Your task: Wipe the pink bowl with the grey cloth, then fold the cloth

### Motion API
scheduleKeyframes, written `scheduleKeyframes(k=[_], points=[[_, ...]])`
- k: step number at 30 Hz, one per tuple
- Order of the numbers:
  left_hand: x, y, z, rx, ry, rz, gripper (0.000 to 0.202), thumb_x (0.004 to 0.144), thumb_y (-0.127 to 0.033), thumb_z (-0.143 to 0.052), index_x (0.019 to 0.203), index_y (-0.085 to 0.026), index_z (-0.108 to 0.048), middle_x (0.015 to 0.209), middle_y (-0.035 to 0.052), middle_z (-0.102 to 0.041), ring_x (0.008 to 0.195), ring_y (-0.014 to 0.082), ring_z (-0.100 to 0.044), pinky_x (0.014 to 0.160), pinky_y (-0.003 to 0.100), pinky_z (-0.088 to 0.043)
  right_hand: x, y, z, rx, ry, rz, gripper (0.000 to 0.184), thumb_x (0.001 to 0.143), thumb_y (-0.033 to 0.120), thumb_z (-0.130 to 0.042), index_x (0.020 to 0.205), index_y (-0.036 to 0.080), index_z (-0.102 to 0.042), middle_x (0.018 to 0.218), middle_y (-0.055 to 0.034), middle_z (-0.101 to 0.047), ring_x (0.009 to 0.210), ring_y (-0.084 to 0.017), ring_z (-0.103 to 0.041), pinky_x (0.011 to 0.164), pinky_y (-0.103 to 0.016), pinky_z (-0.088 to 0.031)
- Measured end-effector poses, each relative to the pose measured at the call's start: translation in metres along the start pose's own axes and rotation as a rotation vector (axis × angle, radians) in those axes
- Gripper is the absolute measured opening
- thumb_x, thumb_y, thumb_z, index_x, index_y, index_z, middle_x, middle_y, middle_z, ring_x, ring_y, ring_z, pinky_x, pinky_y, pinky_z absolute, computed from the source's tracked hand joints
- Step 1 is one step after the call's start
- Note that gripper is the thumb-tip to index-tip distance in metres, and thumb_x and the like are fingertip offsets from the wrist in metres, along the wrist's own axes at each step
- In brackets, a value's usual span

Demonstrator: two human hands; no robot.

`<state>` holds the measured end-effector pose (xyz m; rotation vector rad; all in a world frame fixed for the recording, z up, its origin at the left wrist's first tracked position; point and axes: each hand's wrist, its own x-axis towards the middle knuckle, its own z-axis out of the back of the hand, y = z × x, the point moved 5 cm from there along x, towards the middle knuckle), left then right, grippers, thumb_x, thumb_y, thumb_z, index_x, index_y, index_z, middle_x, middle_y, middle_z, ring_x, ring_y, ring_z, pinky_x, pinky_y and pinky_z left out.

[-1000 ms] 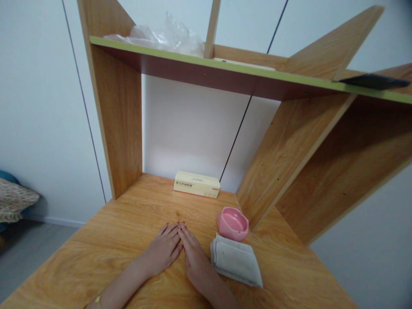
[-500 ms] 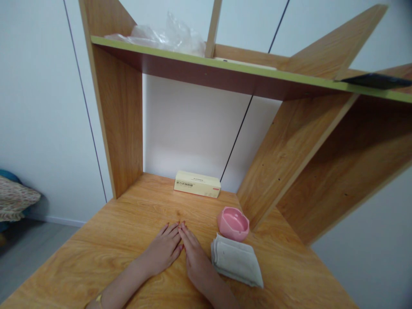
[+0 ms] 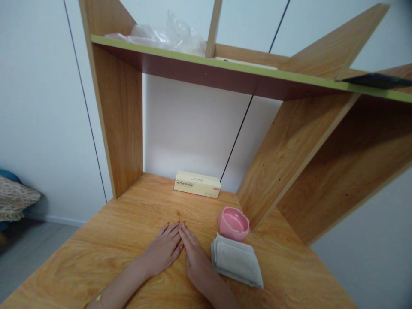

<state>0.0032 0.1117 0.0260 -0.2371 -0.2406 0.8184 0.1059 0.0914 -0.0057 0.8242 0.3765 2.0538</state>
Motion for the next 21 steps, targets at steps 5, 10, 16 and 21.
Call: scheduleKeyframes(k=[5,10,16,21], points=[[-0.0011,-0.0017,0.0016,0.022,0.028,0.01,0.043,0.088,-0.029,-0.035,0.128,-0.015,-0.039,0.133,0.0093,-0.041,0.125,0.0221,-0.031,0.104,0.044,-0.024,-0.0013,-0.0003,-0.0012,0.008,-0.028,0.019,0.06,0.08,0.004,-0.028,0.137,0.019,-0.02,0.142,-0.0061,-0.025,0.13,-0.016,-0.022,0.105,-0.042,-0.027],[-0.0009,-0.0013,0.0025,0.018,0.006,-0.002,0.042,0.087,-0.028,-0.035,0.128,-0.018,-0.039,0.133,0.0083,-0.041,0.125,0.0218,-0.031,0.103,0.044,-0.025,-0.0011,0.0002,-0.0001,0.005,-0.032,0.019,0.06,0.08,0.004,-0.029,0.137,0.02,-0.019,0.142,-0.0064,-0.026,0.13,-0.016,-0.022,0.105,-0.042,-0.027],[-0.001,0.0001,0.0003,0.001,-0.006,-0.008,0.042,0.088,-0.028,-0.034,0.128,-0.018,-0.038,0.133,0.0085,-0.041,0.125,0.0218,-0.031,0.103,0.044,-0.024,-0.0015,0.0019,0.0014,-0.004,-0.019,0.024,0.058,0.081,0.005,-0.028,0.137,0.018,-0.02,0.142,-0.0075,-0.025,0.13,-0.016,-0.021,0.105,-0.042,-0.027],[-0.0011,-0.0002,0.0011,-0.004,-0.007,-0.006,0.042,0.088,-0.028,-0.034,0.129,-0.017,-0.038,0.133,0.0088,-0.041,0.125,0.0218,-0.031,0.103,0.044,-0.024,-0.002,0.0022,0.0015,-0.001,-0.024,0.017,0.058,0.082,0.006,-0.027,0.137,0.019,-0.019,0.142,-0.0069,-0.026,0.13,-0.017,-0.022,0.105,-0.042,-0.027]])
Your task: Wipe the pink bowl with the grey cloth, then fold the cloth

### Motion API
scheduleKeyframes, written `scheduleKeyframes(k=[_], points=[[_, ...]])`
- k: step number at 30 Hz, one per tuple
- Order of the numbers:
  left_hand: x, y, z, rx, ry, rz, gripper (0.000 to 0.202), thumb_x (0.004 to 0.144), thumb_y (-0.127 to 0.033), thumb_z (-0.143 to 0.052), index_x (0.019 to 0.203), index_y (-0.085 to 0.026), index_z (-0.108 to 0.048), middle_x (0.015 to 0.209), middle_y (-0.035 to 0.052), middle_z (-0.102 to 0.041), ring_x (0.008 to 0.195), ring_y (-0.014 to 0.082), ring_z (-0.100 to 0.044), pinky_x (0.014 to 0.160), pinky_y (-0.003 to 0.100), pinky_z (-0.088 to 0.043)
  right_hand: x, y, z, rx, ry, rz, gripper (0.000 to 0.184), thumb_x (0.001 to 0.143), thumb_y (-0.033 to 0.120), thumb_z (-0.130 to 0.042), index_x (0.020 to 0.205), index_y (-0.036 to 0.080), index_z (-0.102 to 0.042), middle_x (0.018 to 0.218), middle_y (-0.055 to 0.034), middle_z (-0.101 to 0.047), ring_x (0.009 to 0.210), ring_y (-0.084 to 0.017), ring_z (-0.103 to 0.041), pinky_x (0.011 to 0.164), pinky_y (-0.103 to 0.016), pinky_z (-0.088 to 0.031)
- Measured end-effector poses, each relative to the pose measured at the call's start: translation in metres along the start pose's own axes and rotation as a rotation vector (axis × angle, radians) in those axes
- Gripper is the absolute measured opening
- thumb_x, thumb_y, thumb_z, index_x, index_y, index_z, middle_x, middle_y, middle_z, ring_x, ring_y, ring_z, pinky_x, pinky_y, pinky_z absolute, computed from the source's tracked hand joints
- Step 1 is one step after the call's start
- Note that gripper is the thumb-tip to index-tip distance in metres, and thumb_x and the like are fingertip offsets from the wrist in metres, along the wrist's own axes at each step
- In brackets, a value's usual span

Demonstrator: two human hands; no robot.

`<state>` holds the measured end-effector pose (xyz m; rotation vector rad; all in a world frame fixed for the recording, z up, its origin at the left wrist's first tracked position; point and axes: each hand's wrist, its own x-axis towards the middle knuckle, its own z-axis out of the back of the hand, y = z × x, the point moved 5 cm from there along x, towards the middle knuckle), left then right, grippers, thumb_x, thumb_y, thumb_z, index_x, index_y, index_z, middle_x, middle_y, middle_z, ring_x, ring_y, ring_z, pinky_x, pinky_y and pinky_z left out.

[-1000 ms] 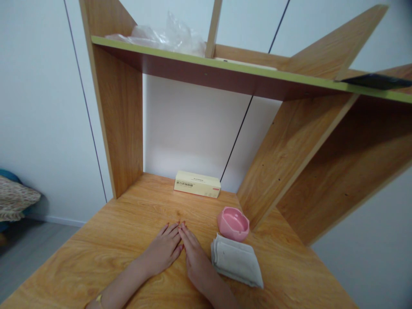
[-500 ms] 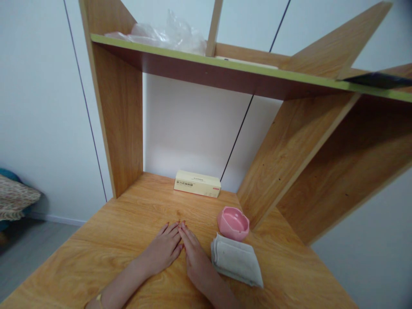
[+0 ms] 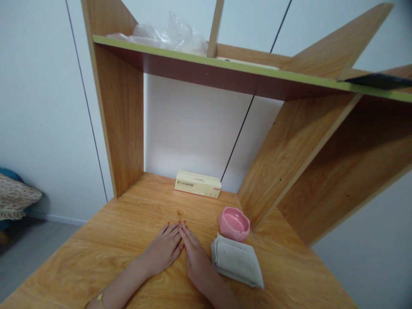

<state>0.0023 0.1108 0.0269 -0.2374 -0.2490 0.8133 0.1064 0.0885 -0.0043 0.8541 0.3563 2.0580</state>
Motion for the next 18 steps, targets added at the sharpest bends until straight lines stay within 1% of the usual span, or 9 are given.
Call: scheduleKeyframes(k=[4,10,18], points=[[0.0002,-0.0007,0.0009,0.006,0.008,-0.003,0.043,0.087,-0.028,-0.035,0.128,-0.017,-0.038,0.133,0.0095,-0.041,0.125,0.0223,-0.031,0.103,0.045,-0.024,0.0004,-0.0001,-0.0003,-0.005,0.006,-0.003,0.059,0.081,0.005,-0.028,0.137,0.019,-0.019,0.142,-0.0058,-0.025,0.13,-0.016,-0.022,0.105,-0.042,-0.027],[0.0004,0.0007,-0.0015,0.007,-0.011,-0.014,0.043,0.088,-0.027,-0.035,0.13,-0.019,-0.036,0.133,0.0078,-0.041,0.125,0.0219,-0.031,0.103,0.044,-0.025,0.001,-0.0032,-0.0023,0.003,-0.005,0.003,0.058,0.082,0.006,-0.028,0.137,0.02,-0.019,0.142,-0.006,-0.026,0.13,-0.016,-0.022,0.105,-0.042,-0.027],[0.0014,0.0,-0.0014,0.003,0.014,-0.004,0.043,0.088,-0.028,-0.034,0.129,-0.016,-0.037,0.134,0.0092,-0.04,0.125,0.0222,-0.03,0.103,0.045,-0.024,0.0015,-0.0019,-0.0012,0.005,0.012,-0.005,0.058,0.081,0.005,-0.027,0.137,0.019,-0.019,0.142,-0.0066,-0.025,0.13,-0.016,-0.022,0.105,-0.043,-0.026]])
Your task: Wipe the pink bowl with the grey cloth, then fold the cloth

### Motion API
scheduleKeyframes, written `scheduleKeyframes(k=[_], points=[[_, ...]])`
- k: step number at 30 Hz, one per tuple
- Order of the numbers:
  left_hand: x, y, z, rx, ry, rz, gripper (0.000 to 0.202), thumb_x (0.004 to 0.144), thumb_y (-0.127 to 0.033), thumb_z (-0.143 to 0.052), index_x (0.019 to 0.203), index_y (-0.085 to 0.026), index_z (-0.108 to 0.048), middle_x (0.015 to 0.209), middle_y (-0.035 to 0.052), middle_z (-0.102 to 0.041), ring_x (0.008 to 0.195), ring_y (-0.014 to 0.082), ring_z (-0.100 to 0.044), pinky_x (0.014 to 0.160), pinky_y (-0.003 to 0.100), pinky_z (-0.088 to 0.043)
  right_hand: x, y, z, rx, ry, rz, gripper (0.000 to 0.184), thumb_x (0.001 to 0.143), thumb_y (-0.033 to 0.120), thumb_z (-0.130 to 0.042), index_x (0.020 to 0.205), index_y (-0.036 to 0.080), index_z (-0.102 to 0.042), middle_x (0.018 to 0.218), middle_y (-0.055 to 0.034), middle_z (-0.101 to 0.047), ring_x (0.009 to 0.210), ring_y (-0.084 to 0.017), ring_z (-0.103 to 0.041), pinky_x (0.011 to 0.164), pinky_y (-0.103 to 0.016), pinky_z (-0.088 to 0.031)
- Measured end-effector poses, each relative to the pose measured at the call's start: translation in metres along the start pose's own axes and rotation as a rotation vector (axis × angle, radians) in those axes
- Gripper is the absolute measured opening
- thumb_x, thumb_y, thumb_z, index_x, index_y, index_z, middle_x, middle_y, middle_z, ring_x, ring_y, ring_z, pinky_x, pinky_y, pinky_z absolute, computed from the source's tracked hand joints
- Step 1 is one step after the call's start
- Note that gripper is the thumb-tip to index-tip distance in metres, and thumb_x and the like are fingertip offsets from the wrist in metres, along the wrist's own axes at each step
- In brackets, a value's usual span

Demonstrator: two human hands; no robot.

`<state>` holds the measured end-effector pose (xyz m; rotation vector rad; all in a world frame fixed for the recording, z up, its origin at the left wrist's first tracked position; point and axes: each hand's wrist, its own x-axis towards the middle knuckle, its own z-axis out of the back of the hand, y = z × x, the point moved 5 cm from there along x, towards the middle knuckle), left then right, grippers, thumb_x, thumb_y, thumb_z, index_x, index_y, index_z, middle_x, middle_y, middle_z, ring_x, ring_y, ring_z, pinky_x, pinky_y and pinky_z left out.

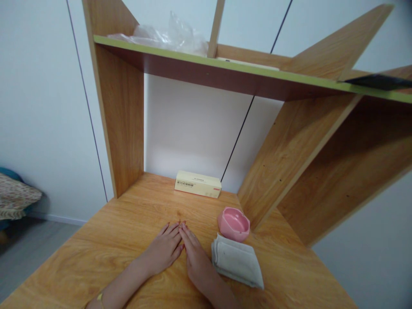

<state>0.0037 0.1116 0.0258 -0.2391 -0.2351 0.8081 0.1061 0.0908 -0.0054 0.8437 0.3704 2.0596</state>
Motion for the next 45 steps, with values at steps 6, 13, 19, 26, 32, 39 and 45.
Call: scheduleKeyframes(k=[6,13,19,26,32,39,45], points=[[-0.0007,-0.0003,0.0007,-0.006,-0.001,-0.001,0.043,0.087,-0.027,-0.035,0.129,-0.017,-0.038,0.133,0.0088,-0.041,0.125,0.0222,-0.031,0.104,0.045,-0.024,-0.0003,0.0009,0.0011,0.002,0.0,-0.01,0.058,0.082,0.006,-0.028,0.137,0.02,-0.02,0.142,-0.0057,-0.026,0.13,-0.016,-0.022,0.105,-0.042,-0.027],[0.0005,0.0019,-0.0012,-0.016,-0.024,-0.006,0.042,0.088,-0.029,-0.035,0.129,-0.019,-0.038,0.132,0.0085,-0.042,0.124,0.0219,-0.032,0.104,0.044,-0.024,-0.0004,-0.0001,0.0005,0.009,-0.008,-0.012,0.058,0.082,0.007,-0.029,0.137,0.021,-0.019,0.142,-0.0053,-0.027,0.129,-0.017,-0.024,0.104,-0.043,-0.028],[-0.0004,0.0003,-0.0001,-0.004,-0.018,-0.01,0.043,0.088,-0.028,-0.034,0.13,-0.017,-0.036,0.133,0.0089,-0.041,0.125,0.0219,-0.031,0.103,0.045,-0.024,-0.0009,-0.0006,0.0003,-0.005,-0.028,0.004,0.058,0.082,0.006,-0.028,0.137,0.021,-0.02,0.142,-0.0056,-0.027,0.129,-0.017,-0.024,0.105,-0.042,-0.028],[-0.0019,0.0015,-0.0011,-0.001,-0.052,-0.027,0.044,0.088,-0.027,-0.035,0.131,-0.021,-0.034,0.134,0.0072,-0.04,0.125,0.0214,-0.031,0.103,0.043,-0.024,-0.0005,0.0,0.0004,0.002,-0.014,-0.017,0.058,0.081,0.005,-0.028,0.137,0.02,-0.021,0.141,-0.0064,-0.028,0.129,-0.017,-0.024,0.104,-0.043,-0.028],[-0.0007,0.0026,-0.0029,-0.005,-0.029,-0.009,0.044,0.088,-0.028,-0.035,0.131,-0.02,-0.035,0.133,0.0067,-0.041,0.125,0.0213,-0.03,0.104,0.043,-0.024,-0.0008,0.0016,0.0021,0.013,-0.006,-0.018,0.06,0.08,0.004,-0.028,0.137,0.022,-0.02,0.142,-0.0042,-0.026,0.129,-0.016,-0.023,0.105,-0.043,-0.027],[-0.0009,-0.0002,0.0007,-0.013,-0.008,-0.008,0.044,0.088,-0.028,-0.035,0.131,-0.019,-0.034,0.136,0.0073,-0.038,0.126,0.0218,-0.029,0.104,0.044,-0.024,0.0,-0.0018,-0.0005,0.003,0.01,-0.022,0.059,0.08,0.005,-0.028,0.137,0.019,-0.022,0.141,-0.0065,-0.027,0.129,-0.016,-0.023,0.105,-0.043,-0.027],[-0.0015,-0.0003,0.0013,-0.005,0.011,0.004,0.045,0.088,-0.028,-0.034,0.131,-0.019,-0.033,0.135,0.0067,-0.038,0.126,0.0221,-0.028,0.104,0.044,-0.023,-0.0008,-0.0005,-0.0007,-0.001,0.007,0.002,0.059,0.08,0.006,-0.028,0.137,0.018,-0.019,0.142,-0.0067,-0.026,0.13,-0.016,-0.022,0.104,-0.043,-0.027]])
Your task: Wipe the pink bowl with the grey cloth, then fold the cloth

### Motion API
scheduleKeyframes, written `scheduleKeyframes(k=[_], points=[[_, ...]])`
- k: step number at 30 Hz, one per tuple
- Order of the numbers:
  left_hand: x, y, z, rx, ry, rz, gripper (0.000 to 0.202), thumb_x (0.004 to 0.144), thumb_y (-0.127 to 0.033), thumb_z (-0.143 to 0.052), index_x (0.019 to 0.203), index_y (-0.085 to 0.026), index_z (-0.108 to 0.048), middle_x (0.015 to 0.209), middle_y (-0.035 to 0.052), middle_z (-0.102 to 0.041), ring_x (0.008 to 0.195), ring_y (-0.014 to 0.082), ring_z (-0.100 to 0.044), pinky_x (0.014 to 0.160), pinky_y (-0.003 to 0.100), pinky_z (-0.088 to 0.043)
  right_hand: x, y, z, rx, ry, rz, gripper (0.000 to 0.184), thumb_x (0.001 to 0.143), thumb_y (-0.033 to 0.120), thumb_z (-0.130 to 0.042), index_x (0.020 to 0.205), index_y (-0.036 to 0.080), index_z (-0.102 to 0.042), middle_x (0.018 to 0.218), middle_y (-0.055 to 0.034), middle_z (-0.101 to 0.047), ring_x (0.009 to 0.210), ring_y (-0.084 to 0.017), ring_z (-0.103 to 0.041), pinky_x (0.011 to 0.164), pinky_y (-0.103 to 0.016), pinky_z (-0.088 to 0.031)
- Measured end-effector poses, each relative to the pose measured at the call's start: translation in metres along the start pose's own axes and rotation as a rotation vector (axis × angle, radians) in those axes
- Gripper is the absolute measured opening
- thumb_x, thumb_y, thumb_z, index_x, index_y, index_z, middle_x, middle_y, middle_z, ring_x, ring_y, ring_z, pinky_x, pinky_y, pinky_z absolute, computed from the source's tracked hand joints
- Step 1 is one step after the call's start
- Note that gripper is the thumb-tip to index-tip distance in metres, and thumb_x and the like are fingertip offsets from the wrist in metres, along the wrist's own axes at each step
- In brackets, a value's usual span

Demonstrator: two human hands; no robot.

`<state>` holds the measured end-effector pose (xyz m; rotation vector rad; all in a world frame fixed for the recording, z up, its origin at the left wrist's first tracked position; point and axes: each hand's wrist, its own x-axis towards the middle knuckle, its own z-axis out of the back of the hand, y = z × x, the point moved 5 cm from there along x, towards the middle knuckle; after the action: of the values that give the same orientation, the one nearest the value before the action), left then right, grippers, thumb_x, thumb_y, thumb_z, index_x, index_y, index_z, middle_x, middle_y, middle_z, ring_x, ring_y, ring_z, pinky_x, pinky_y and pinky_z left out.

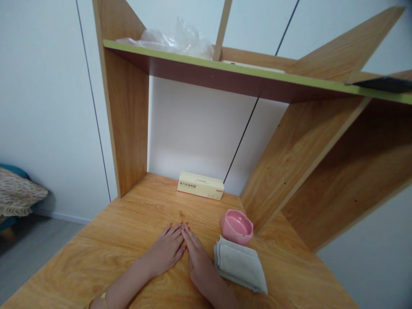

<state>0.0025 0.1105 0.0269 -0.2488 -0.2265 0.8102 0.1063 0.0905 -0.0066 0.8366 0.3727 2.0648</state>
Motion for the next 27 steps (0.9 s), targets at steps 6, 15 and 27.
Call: scheduleKeyframes(k=[6,15,27], points=[[0.0,0.0,-0.001,0.003,-0.001,-0.01,0.044,0.087,-0.026,-0.035,0.13,-0.017,-0.036,0.135,0.0079,-0.039,0.126,0.0227,-0.029,0.104,0.045,-0.024,0.001,-0.002,0.0,0.022,-0.008,-0.013,0.058,0.08,0.007,-0.029,0.137,0.019,-0.022,0.141,-0.0067,-0.027,0.129,-0.018,-0.024,0.104,-0.044,-0.027],[0.001,0.0,-0.001,0.009,0.012,0.006,0.045,0.088,-0.027,-0.033,0.132,-0.017,-0.033,0.136,0.0074,-0.036,0.127,0.0217,-0.028,0.104,0.043,-0.022,0.007,0.015,0.012,0.032,0.001,-0.084,0.057,0.078,0.006,-0.031,0.134,0.019,-0.03,0.138,-0.0066,-0.034,0.126,-0.016,-0.03,0.103,-0.038,-0.031],[0.001,-0.004,0.002,-0.03,-0.053,-0.025,0.044,0.087,-0.025,-0.033,0.13,-0.015,-0.035,0.137,0.0102,-0.034,0.126,0.0227,-0.029,0.103,0.046,-0.022,-0.004,-0.077,0.191,-0.475,-0.095,-0.951,0.043,0.081,0.034,-0.041,0.117,0.011,-0.049,0.096,-0.0184,-0.064,0.091,-0.029,-0.06,0.075,-0.039,-0.043]])
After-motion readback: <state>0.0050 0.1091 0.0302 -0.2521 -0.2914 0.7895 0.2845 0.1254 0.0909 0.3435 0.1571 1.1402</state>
